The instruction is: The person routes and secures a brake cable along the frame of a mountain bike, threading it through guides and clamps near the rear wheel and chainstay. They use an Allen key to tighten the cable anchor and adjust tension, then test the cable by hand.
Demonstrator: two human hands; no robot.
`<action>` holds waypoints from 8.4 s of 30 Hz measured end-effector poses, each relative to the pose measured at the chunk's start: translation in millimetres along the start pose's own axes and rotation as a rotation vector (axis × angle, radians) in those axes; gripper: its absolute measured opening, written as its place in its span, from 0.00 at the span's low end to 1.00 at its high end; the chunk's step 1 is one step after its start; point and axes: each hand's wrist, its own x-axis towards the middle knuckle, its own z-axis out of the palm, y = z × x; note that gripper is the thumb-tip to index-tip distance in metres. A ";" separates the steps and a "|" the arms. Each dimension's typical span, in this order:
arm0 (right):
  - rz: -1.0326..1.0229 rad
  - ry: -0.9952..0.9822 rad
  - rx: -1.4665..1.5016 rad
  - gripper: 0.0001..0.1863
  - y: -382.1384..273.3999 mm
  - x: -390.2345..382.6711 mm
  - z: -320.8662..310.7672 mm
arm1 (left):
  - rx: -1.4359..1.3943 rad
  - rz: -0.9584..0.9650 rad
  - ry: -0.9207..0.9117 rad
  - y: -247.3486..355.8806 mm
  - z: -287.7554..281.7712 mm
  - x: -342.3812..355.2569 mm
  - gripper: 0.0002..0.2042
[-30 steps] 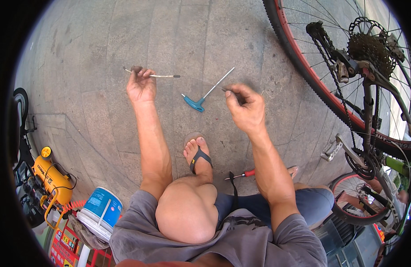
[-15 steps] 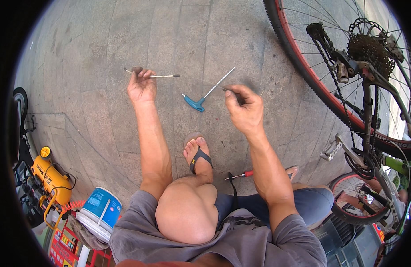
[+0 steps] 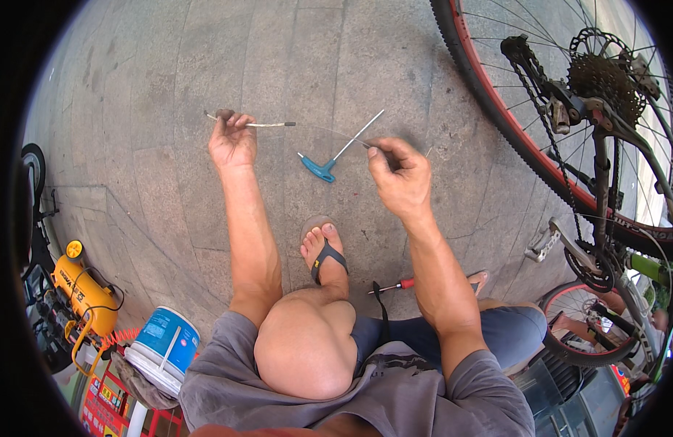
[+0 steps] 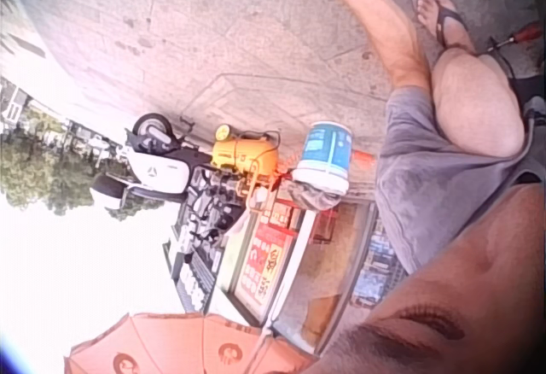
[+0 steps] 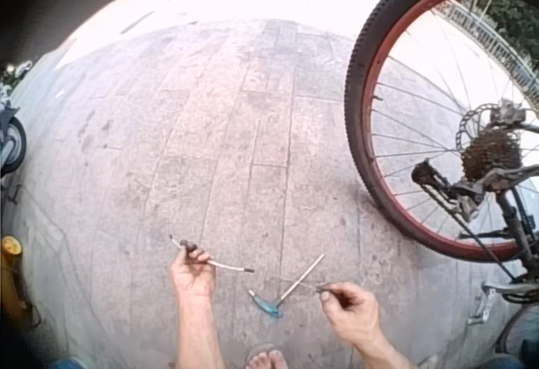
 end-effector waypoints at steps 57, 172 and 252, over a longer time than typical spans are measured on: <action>0.382 -0.383 -0.039 0.06 43.6 9.7 12.5 | 0.330 -0.028 -0.122 -12.6 9.5 -15.6 0.07; 0.542 -0.303 0.277 0.02 20.0 -1.7 58.0 | 0.212 -0.343 -0.169 -58.7 -2.8 -43.1 0.16; 0.290 -0.239 0.077 0.04 36.0 -35.6 28.3 | 0.177 -0.396 -0.431 -84.0 -3.3 -71.2 0.18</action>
